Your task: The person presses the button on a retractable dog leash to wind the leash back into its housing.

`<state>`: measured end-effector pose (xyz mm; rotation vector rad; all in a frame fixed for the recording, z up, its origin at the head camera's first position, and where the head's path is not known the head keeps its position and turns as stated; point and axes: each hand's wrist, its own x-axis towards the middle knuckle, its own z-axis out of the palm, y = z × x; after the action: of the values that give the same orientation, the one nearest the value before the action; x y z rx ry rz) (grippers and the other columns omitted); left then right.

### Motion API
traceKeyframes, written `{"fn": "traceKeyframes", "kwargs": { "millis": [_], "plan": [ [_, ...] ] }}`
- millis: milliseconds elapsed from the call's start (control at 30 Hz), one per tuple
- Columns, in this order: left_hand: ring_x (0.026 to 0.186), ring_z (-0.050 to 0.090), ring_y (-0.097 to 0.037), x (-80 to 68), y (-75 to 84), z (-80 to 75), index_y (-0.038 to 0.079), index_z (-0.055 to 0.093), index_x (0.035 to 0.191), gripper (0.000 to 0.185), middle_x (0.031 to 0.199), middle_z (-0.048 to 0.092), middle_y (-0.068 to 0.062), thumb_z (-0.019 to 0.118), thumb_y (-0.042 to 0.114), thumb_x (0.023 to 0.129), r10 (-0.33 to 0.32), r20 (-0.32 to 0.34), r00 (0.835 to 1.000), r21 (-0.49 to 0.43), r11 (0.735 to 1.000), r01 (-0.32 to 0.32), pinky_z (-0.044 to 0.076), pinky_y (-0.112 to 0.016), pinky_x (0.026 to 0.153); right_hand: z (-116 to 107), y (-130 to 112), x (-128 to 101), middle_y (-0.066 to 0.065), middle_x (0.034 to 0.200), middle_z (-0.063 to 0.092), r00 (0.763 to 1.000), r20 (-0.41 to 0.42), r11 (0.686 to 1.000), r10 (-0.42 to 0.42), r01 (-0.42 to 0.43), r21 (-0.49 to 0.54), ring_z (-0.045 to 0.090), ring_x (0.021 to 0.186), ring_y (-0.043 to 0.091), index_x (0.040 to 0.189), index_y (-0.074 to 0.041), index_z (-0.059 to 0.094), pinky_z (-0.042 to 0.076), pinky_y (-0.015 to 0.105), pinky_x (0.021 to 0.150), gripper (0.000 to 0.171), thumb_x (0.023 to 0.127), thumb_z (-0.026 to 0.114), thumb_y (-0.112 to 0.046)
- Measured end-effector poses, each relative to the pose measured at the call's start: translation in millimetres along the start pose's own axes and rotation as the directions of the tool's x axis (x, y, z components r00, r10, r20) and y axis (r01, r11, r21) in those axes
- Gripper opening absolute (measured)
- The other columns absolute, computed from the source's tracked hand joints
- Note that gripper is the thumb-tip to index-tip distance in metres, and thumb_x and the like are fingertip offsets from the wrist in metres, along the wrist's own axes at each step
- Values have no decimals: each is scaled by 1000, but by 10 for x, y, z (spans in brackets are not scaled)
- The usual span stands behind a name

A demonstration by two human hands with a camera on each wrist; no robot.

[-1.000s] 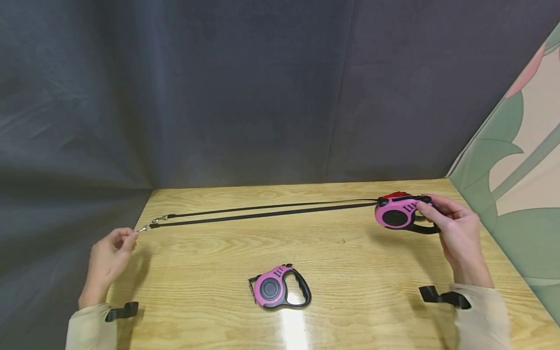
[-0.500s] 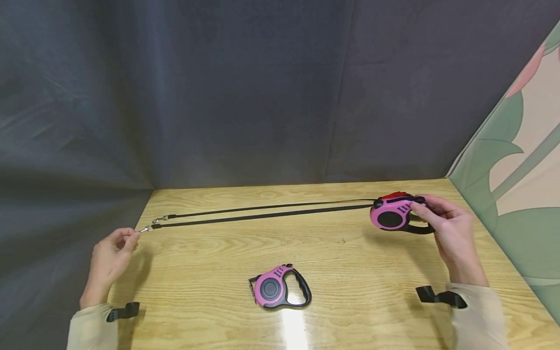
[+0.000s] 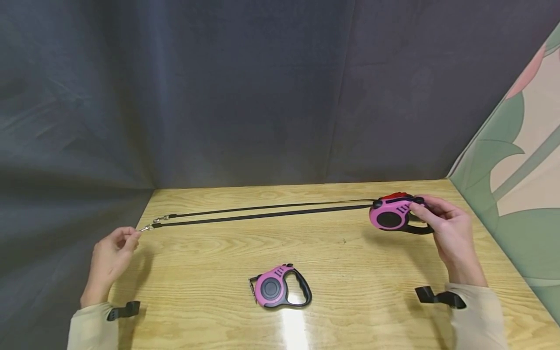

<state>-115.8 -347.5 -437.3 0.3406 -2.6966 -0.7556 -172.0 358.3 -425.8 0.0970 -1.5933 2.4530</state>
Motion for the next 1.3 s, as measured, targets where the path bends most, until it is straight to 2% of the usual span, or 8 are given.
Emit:
{"fn": "traceKeyframes", "kwargs": {
  "millis": [167, 433, 800, 1300],
  "plan": [
    [65, 50, -13, 3, 9, 6, 8, 69, 106, 28, 86, 69, -9, 61, 34, 110, 13, 6, 1000, 1, 1000, -13, 35, -32, 63, 14, 9, 7, 2, 94, 82, 1000, 16, 1000, 4, -4, -1, 72, 76, 10, 109, 0, 82, 58, 19, 67, 32, 97, 60, 20],
    [65, 51, -10, 12, 16, 20, 8, 70, 106, 28, 87, 71, -8, 62, 35, 109, 44, 7, 999, -15, 999, -44, 36, -31, 63, 23, 16, 4, 1, 96, 82, 1000, 18, 1000, 9, -9, -22, 75, 79, 10, 110, -1, 82, 60, 19, 71, 30, 97, 62, 19],
    [67, 54, -7, 5, 60, 20, 8, 69, 104, 27, 88, 71, -8, 63, 34, 109, 47, 12, 999, -45, 998, -46, 39, -28, 63, 37, 13, 11, 2, 96, 82, 999, 36, 1000, 15, -15, -12, 75, 80, 10, 109, 0, 81, 60, 20, 71, 33, 97, 59, 20],
    [65, 54, -5, 13, 69, 25, 9, 69, 103, 27, 87, 72, -8, 63, 35, 109, 46, 19, 999, -58, 997, -45, 39, -28, 62, 72, 7, -12, 1, 100, 82, 998, 67, 999, 20, -17, -37, 75, 84, 11, 113, -1, 80, 61, 20, 75, 24, 96, 68, 13]
  ]
}}
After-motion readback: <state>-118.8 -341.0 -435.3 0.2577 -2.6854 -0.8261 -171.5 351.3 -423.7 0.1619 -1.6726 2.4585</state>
